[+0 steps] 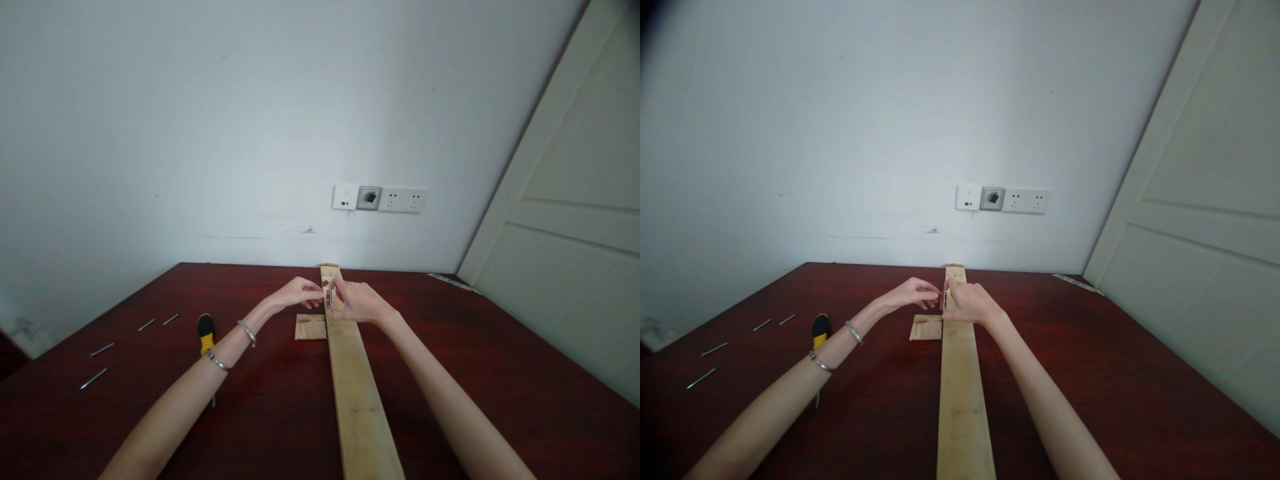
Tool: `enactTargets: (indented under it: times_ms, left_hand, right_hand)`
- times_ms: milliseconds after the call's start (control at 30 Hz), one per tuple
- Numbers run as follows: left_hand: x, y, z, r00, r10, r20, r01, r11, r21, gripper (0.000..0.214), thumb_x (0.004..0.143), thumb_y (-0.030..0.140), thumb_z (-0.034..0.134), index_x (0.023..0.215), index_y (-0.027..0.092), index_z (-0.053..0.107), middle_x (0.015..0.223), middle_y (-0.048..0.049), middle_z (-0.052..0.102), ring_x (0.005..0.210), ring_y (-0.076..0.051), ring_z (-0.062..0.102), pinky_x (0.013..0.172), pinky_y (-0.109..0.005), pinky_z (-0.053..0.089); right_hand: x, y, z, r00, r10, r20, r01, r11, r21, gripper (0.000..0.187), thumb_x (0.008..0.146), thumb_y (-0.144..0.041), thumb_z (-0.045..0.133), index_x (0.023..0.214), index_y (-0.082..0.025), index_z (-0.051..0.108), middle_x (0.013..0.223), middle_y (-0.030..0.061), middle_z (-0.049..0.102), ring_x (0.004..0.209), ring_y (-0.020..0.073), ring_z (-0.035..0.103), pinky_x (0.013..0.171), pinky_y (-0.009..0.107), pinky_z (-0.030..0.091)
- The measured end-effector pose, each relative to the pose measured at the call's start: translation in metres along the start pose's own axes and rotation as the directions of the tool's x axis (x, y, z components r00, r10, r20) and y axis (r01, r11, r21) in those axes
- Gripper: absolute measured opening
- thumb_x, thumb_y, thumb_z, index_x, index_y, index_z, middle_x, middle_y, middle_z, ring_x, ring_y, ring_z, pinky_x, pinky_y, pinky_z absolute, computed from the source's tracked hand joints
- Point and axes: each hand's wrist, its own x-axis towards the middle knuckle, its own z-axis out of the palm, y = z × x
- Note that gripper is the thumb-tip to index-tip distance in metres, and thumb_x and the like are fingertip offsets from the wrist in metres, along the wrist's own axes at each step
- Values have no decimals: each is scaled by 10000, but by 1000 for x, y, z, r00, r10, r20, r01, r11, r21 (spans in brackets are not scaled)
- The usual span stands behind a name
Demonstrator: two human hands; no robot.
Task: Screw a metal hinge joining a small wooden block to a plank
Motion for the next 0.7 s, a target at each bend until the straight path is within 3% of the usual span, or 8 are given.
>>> enactTargets:
  times_ms: [133, 267, 467, 700]
  left_hand:
    - [-3, 4, 13, 999, -7, 36, 10, 997, -79, 398, 676, 333, 743, 985, 95, 666, 821, -93, 692, 704, -143, 644, 650, -257, 515]
    - [0, -4, 21, 999, -54, -2, 53, 988, -147, 370, 638, 303, 776, 917, 90, 660, 798, -87, 689, 707, -151, 651, 638, -259, 518]
    - [2, -18, 28, 991, -107, -75, 77, 942, -326, 336, 564, 243, 825, 791, 87, 632, 713, -60, 664, 637, -135, 639, 636, -261, 524]
    - [-1, -24, 30, 993, -93, -75, 48, 888, -457, 312, 547, 186, 817, 764, 93, 613, 701, -40, 645, 669, -131, 632, 682, -269, 525]
  right_hand:
    - [0, 3, 4, 1000, 11, 3, -11, 1000, -1, 432, 762, -456, 533, 1084, -186, 434, 928, 92, 672, 779, 243, 663, 592, 258, 398]
    - [0, 1, 7, 1000, -16, 2, 16, 1000, -10, 441, 750, -457, 538, 1083, -187, 432, 959, 92, 669, 812, 258, 662, 597, 270, 415]
    - [-1, -7, 13, 999, -42, 16, 43, 999, -13, 385, 766, -419, 515, 1059, -185, 429, 921, 91, 668, 817, 255, 657, 601, 272, 418]
    - [-1, -7, 15, 998, -67, -4, 67, 997, 31, 412, 749, -405, 542, 1079, -190, 422, 936, 82, 657, 846, 253, 645, 615, 275, 409]
